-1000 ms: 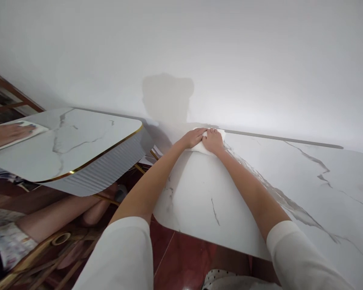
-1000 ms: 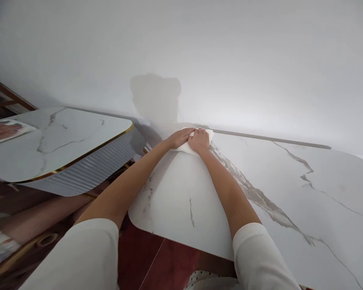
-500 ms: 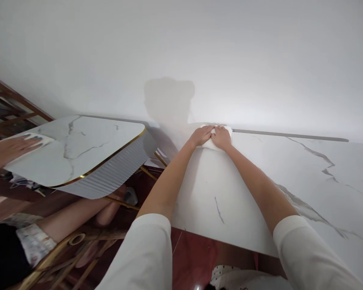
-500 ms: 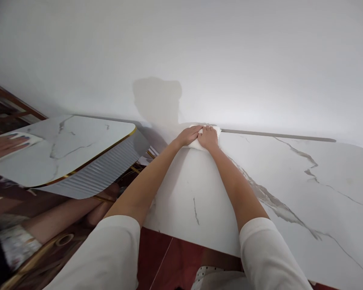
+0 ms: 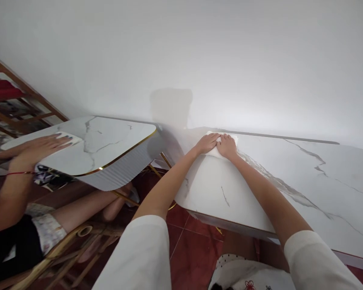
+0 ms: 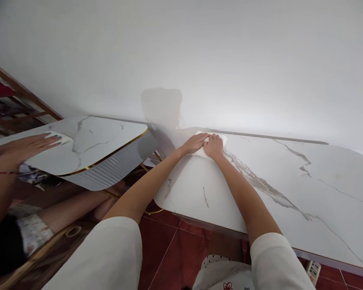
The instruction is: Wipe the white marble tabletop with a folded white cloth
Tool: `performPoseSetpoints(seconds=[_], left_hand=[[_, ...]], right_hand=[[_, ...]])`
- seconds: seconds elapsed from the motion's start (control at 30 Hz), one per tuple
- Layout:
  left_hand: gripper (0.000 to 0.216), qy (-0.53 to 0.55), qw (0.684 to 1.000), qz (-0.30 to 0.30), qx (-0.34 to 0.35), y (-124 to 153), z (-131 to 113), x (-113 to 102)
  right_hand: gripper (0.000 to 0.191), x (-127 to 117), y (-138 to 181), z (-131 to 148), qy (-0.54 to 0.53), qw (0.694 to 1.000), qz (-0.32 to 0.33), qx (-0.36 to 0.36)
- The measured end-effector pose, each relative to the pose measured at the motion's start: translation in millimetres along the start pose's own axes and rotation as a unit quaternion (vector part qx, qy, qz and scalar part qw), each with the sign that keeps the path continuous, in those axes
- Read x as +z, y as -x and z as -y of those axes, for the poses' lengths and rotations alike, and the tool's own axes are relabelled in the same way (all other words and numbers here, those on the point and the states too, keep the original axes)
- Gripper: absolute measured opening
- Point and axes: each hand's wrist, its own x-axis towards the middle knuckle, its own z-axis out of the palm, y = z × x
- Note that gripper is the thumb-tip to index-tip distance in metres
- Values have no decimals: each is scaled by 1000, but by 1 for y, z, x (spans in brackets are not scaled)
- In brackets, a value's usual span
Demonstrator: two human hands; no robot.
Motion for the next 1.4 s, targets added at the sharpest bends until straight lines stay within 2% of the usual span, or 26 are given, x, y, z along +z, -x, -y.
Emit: performPoseSetpoints(seconds=[0.47, 0.77, 0.93, 1.13, 1.4], left_hand=[[53, -45, 999, 19, 12, 83, -33, -10], [57, -43, 999, 23, 20, 142, -48, -18], [56, -53, 998, 24, 0, 166, -60, -22], [58, -69, 996, 23, -50, 183, -73, -20], [59, -69, 994, 18, -84, 181, -107, -14]], right_hand=[[56, -5, 86, 48, 13, 1000, -1, 25], [62, -12, 135, 77, 18, 999, 27, 3], [62, -13, 153, 85, 12, 999, 34, -19], [62, -17, 167, 86, 13, 998, 47, -39], [61, -34, 181, 64, 24, 995, 69, -62]])
